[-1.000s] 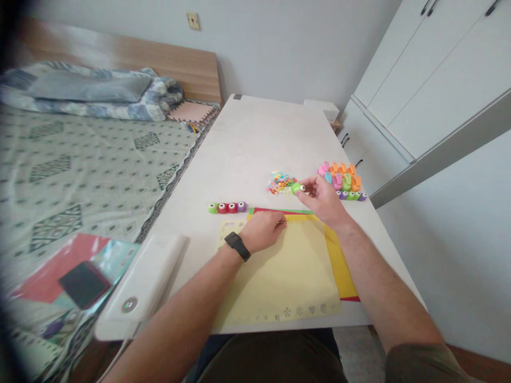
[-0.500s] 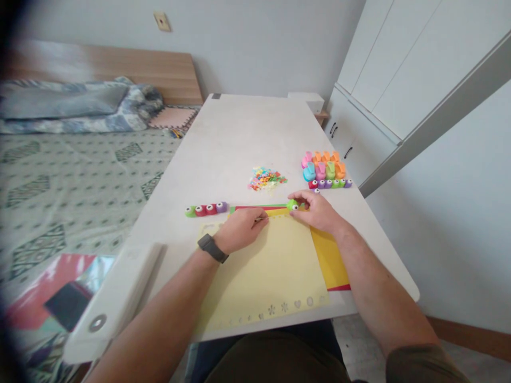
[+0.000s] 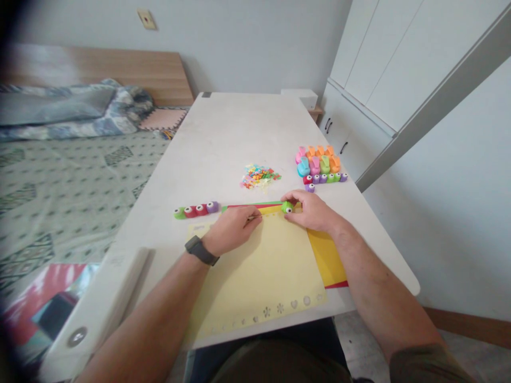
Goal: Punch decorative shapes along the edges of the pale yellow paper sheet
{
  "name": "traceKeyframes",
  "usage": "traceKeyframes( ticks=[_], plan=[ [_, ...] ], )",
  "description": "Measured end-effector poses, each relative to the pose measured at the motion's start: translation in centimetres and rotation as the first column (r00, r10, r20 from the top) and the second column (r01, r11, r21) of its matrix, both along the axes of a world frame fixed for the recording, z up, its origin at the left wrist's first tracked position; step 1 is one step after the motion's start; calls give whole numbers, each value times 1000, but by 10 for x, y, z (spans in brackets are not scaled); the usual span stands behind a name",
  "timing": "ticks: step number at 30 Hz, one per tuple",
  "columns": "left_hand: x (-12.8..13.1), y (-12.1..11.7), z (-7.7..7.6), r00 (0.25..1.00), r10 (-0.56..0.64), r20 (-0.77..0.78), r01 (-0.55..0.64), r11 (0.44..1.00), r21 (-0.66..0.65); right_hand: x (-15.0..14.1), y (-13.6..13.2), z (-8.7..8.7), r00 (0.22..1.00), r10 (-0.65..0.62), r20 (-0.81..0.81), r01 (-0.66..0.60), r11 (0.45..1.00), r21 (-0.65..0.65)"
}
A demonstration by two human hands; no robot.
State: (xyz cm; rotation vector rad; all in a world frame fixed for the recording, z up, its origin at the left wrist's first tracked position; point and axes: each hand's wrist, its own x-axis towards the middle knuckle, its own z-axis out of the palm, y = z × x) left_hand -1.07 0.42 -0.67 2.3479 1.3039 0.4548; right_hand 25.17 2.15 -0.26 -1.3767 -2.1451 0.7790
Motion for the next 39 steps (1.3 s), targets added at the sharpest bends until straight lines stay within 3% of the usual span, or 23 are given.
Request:
traceKeyframes(
  ticks=[12, 25, 39],
  plan=[
    [0, 0, 1, 1000, -7, 12, 6, 999, 35, -3, -4, 4, 995, 76, 67, -74, 996, -42],
    [0, 0, -1, 1000, -8, 16, 7, 998, 57, -3, -8, 3, 999, 41, 33, -36, 991, -128],
    [0, 1, -1, 1000, -3, 15, 2, 998, 61, -2, -7, 4, 993, 63, 102, -54, 995, -86]
  ],
)
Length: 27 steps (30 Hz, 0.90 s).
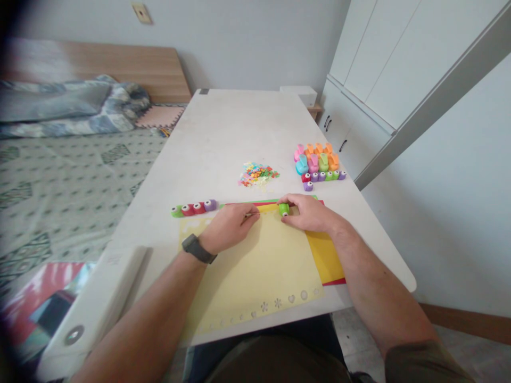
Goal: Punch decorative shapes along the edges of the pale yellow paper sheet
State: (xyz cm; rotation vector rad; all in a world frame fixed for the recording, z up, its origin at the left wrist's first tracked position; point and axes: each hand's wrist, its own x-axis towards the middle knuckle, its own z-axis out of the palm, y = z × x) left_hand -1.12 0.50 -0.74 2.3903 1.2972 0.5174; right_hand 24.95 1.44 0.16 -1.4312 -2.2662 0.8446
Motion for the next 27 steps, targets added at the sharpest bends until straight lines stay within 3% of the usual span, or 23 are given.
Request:
traceKeyframes(
  ticks=[27],
  plan=[
    [0, 0, -3, 1000, 9, 26, -9, 1000, 2, 3, 1, -1, 999, 0, -42, -2, 999, -37]
  ],
)
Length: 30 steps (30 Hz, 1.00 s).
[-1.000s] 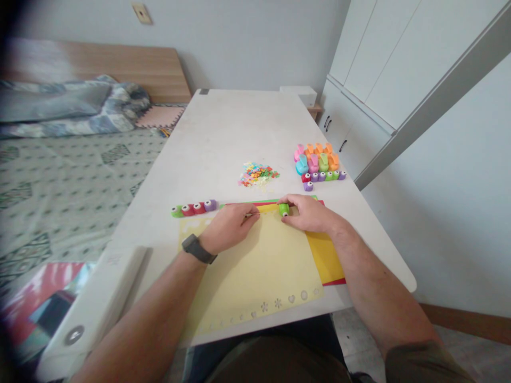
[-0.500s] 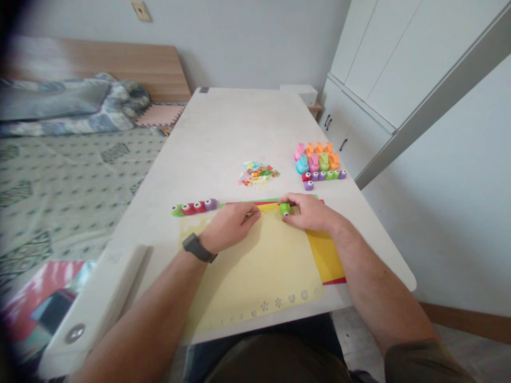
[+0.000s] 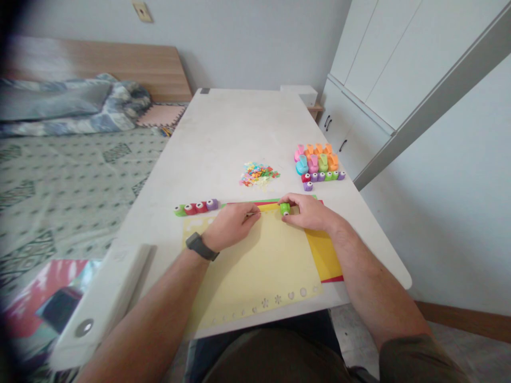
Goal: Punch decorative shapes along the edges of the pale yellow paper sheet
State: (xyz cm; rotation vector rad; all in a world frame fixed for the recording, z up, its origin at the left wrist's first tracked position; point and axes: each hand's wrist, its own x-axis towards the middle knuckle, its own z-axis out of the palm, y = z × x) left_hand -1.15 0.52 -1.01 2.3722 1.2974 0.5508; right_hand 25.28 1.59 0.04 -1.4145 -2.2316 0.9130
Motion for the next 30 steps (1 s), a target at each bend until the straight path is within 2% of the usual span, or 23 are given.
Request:
traceKeyframes(
  ticks=[16, 30],
  plan=[
    [0, 1, -2, 999, -18, 37, 19, 1000, -25, -2, -2, 3, 999, -37, 20, 38, 999, -37],
    [2, -2, 8, 999, 10, 30, -8, 997, -75, -3, -2, 6, 999, -32, -39, 30, 998, -55]
  ],
)
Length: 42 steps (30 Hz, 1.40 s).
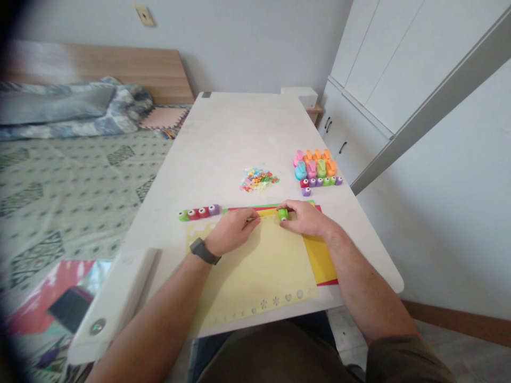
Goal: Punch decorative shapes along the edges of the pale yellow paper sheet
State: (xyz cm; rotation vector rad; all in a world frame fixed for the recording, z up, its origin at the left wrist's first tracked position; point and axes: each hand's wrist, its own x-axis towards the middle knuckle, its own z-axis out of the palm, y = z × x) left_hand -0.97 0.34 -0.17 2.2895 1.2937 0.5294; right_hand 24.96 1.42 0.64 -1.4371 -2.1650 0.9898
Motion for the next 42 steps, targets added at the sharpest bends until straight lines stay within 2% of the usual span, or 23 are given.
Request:
traceKeyframes(
  ticks=[16, 42],
  plan=[
    [-1, 0, 0, 1000, -7, 9, 6, 1000, 7, -2, -2, 5, 999, 3, 41, -3, 1000, 14],
    [1, -1, -1, 999, -8, -34, 9, 999, 36, -2, 1, -6, 999, -25, 34, 23, 997, 70]
  ],
)
